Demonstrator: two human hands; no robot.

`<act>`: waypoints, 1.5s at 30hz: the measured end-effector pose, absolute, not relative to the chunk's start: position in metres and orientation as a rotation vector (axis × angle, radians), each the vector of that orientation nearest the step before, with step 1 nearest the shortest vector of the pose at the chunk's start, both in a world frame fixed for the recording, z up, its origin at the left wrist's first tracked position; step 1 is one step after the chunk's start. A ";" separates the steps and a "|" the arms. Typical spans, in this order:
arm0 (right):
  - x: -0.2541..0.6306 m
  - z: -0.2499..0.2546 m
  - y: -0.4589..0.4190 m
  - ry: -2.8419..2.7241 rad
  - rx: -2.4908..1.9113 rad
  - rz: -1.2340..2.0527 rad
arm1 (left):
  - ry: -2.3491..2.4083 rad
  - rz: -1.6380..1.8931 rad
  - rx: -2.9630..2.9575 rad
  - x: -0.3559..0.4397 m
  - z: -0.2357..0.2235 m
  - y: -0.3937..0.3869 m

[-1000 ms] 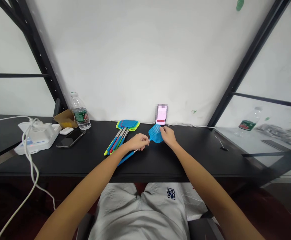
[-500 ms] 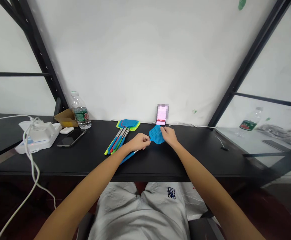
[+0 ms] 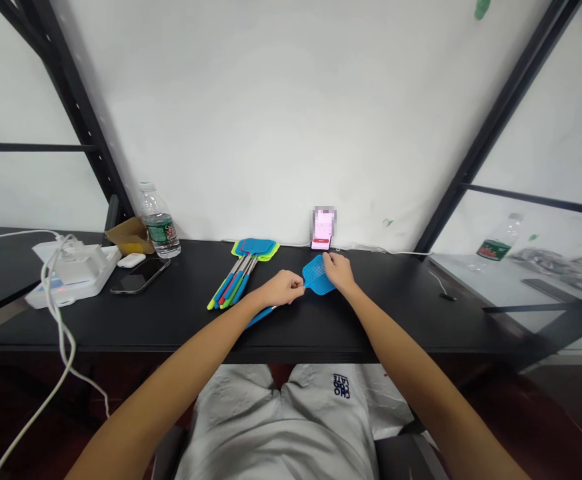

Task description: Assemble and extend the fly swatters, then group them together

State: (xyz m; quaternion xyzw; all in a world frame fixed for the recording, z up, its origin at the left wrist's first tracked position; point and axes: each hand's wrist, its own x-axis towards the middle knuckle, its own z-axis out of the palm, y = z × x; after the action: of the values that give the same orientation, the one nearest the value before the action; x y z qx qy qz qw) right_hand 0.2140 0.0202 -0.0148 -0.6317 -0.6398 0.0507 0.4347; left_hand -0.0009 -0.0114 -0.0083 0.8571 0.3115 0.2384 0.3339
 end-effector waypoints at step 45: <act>0.216 0.001 0.008 -1.238 -1.509 -0.088 | 0.619 0.592 2.046 0.008 0.008 -0.026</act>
State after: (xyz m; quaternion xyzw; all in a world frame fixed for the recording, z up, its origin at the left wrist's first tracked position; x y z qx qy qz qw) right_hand 0.2158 0.0082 0.0006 -0.6402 -0.5253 -0.0373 0.5594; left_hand 0.0082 -0.0261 0.0083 0.8258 0.2498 0.2389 0.4456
